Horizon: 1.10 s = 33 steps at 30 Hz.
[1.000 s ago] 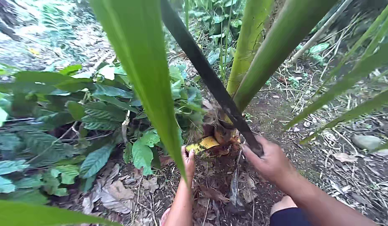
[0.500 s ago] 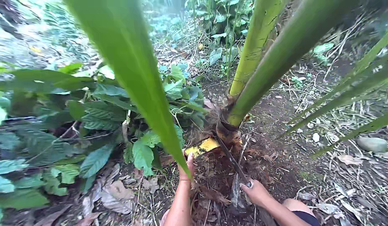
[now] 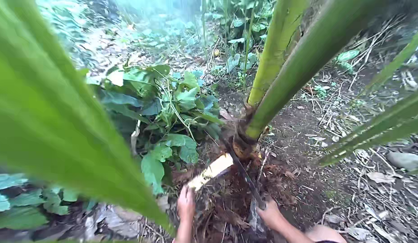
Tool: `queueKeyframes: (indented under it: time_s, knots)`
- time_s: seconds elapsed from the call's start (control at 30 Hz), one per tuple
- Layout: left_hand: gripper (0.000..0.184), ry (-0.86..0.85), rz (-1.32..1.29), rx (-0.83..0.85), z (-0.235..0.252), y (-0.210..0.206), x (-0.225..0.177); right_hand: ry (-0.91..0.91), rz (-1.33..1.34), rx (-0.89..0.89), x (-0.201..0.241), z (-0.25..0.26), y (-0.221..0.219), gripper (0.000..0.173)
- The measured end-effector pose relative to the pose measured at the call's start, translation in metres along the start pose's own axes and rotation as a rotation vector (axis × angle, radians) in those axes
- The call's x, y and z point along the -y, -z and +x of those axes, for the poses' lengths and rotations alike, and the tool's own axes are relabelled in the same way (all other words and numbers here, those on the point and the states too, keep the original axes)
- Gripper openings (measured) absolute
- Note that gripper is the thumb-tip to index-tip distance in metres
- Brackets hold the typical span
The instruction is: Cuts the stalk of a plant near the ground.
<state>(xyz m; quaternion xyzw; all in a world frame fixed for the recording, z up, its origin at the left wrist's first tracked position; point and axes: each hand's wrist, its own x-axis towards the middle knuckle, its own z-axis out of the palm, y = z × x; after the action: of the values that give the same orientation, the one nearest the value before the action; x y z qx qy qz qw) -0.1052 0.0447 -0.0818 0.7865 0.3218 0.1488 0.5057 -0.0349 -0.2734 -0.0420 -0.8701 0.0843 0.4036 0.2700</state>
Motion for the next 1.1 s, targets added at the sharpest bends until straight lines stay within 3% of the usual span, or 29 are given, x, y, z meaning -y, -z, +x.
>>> queueKeyframes:
  time_s: [0.07, 0.13, 0.2, 0.3, 0.37, 0.47, 0.57, 0.7, 0.83, 0.93, 1.0, 1.1]
  knots:
    - [0.030, 0.154, -0.001, -0.013, -0.025, 0.004, 0.053, -0.022, -0.025, -0.012, -0.003, 0.008, -0.007, 0.049]
    - [0.028, 0.150, -0.074, -0.061, -0.028, -0.001, 0.078, -0.002, -0.074, -0.058, -0.002, 0.022, -0.011, 0.048]
    - [0.032, 0.178, -0.112, -0.257, -0.018, 0.009, 0.070, 0.000, -0.108, -0.094, -0.006, 0.033, -0.019, 0.049]
    - [0.041, 0.114, -0.203, -0.490, 0.027, 0.045, 0.012, -0.033, -0.090, -0.072, -0.007, 0.037, -0.019, 0.052]
    - [0.040, 0.010, -0.031, -0.312, 0.050, 0.065, -0.056, -0.014, -0.057, -0.042, -0.009, 0.037, -0.016, 0.052]
    - [0.045, -0.115, 0.693, 0.173, 0.064, 0.043, -0.171, 0.003, -0.059, -0.054, -0.010, 0.019, -0.015, 0.049]
    - [0.058, -0.166, 1.035, 0.419, 0.067, -0.015, -0.213, -0.007, -0.050, -0.083, -0.021, -0.002, -0.016, 0.046]
    - [0.068, 0.090, 1.026, 0.489, 0.073, -0.041, -0.171, 0.055, -0.029, -0.113, -0.008, -0.020, 0.011, 0.046]
    - [0.073, 0.137, 0.870, 0.506, 0.072, -0.038, -0.110, 0.314, -0.008, -0.257, 0.066, -0.059, 0.066, 0.046]
    - [0.075, 0.163, 0.776, 0.512, 0.067, -0.046, -0.078, 0.521, 0.100, -0.416, 0.094, -0.065, 0.077, 0.041]
    - [0.076, 0.201, 0.717, 0.531, 0.065, -0.050, -0.064, 0.471, 0.076, -0.410, 0.070, -0.038, 0.055, 0.042]
    - [0.074, 0.320, 0.533, 0.627, 0.059, -0.055, -0.046, 0.100, -0.129, -0.111, 0.002, 0.020, 0.015, 0.049]
